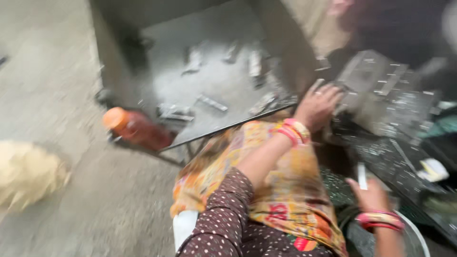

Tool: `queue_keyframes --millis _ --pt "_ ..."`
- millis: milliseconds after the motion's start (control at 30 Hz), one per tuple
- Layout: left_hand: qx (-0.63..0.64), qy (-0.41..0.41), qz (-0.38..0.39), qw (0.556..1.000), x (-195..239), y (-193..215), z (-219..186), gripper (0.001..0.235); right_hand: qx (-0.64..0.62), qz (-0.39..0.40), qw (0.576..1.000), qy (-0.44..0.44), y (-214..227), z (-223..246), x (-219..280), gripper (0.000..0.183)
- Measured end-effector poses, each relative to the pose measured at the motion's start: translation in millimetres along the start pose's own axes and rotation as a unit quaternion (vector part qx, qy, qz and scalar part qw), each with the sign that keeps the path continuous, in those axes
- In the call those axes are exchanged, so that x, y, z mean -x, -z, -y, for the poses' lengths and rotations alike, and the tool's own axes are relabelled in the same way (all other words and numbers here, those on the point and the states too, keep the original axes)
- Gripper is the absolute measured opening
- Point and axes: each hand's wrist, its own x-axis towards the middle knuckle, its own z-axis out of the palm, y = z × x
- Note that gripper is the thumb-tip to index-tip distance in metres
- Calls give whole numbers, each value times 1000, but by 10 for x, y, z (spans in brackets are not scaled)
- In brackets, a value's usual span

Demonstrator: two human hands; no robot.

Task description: The person picks up metal hinges one at a time from a bin and places them onto a punch press machine, pulling a lever to punch holes in each piece before dropping them into a different bin.

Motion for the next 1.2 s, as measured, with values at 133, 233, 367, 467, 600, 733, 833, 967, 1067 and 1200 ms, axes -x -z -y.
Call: queue_keyframes --millis 133,233,367,467,600,733,833,967,1067,1200 --pt "-31 152 129 979 812 233 1345 25 1 56 997 -48 339 353 145 59" --pt "-199 271 278 900 1353 486 2447 20 1 57 996 -70 381 430 168 59" --pt "-304 176 208 913 2148 721 3236 27 5 62 995 -79 347 379 140 60" --pt "-281 224 262 896 2325 599 3400 20 22 52 995 -76 337 352 128 60" --pt "-267 310 271 871 2198 314 3304 29 18 45 996 -78 334 355 145 60" --pt "-238 356 335 839 1965 428 3177 20 1 38 996 -76 330 360 175 60" --pt "-253 239 277 896 1955 855 2959 29 -1 38 997 -66 337 343 137 59" --pt "-218 164 255 928 2184 1054 2901 31 18 43 996 -80 331 337 157 58" --pt "-255 216 286 898 2245 859 2993 29 -3 42 996 -78 330 360 159 60" --pt "-233 353 302 855 2155 412 2980 44 -1 39 997 -62 356 411 207 60"
